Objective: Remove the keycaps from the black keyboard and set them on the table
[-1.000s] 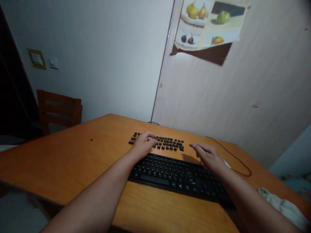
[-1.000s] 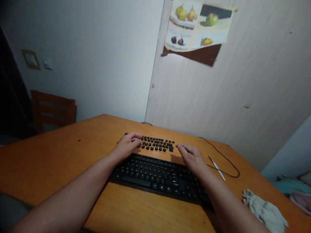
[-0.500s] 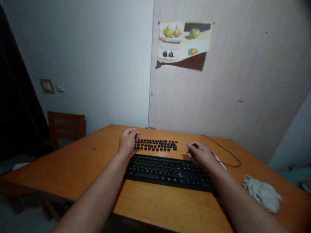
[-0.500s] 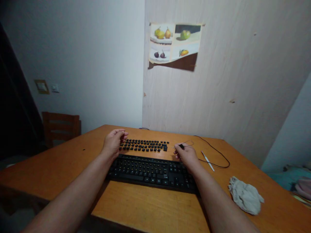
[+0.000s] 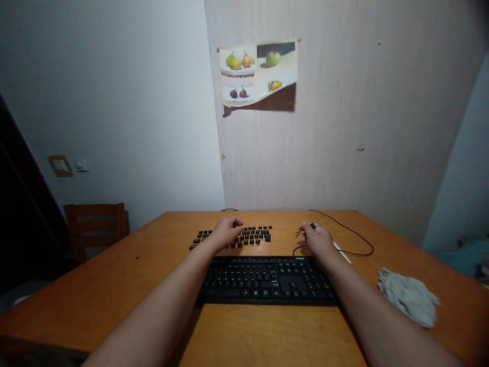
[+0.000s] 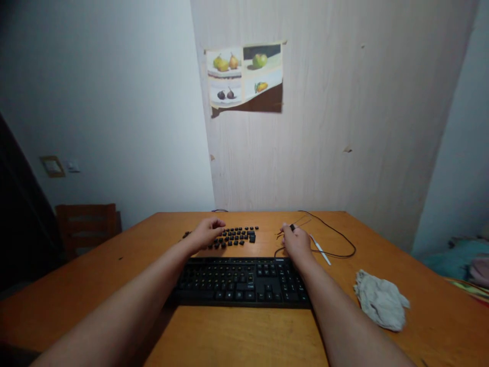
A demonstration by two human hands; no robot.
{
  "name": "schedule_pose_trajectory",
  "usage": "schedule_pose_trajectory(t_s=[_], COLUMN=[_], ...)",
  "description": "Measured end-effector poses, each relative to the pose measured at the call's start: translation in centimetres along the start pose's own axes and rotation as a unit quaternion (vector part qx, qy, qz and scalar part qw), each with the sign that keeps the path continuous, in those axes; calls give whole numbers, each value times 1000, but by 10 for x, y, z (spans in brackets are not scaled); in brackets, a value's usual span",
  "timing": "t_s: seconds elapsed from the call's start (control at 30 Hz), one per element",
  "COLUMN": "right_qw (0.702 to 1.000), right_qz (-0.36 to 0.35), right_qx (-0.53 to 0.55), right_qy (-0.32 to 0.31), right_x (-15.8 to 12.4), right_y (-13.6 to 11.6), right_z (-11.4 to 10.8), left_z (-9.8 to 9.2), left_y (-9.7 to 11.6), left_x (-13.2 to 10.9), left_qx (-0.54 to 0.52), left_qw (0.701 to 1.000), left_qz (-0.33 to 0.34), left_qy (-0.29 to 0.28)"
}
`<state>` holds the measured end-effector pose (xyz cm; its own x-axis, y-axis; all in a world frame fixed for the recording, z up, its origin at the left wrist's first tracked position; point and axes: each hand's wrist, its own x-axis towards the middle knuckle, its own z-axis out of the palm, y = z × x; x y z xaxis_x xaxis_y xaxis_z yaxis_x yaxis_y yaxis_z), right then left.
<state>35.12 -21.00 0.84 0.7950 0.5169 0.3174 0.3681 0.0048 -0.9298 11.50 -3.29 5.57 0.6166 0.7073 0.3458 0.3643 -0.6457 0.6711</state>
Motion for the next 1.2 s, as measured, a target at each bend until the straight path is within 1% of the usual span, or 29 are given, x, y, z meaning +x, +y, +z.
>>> schedule_pose_trajectory(t_s=[0.1,0.17,0.23,0.37,0.47,0.6,0.83,1.03,1.2], right_qw=[1000,1000,1000,1000,1000,1000,999,997,998], right_qz=[1,4,6,1,-1,-9,-19,-51,-45], right_qx=[11,17,18,4,6,2,-17,-55,-49], right_qy=[5,8,11,17,20,24,20,21,14], right_x=[-1,-2,-3,-6,-6,-6,-5,-1,-2], right_y=[-5,-8,-10,-13,-13,-12,-7,-2,-3], right_z=[0,0,0,-2,-2,0,3,4,4], left_z=[9,14,20,33,41,45,48,49,48], left_y=[0,2,4,3,0,-3,-6,-9,-7], left_x=[8,12,16,19,20,20,22,20,19], left_qx=[67,102,145,218,254,299,313,331,332], left_qw=[994,986,976,953,944,933,930,922,924], left_qz=[-1,-5,10,56,57,66,68,80,91], left_qy=[-86,-133,-164,-202,-202,-187,-180,-182,-169])
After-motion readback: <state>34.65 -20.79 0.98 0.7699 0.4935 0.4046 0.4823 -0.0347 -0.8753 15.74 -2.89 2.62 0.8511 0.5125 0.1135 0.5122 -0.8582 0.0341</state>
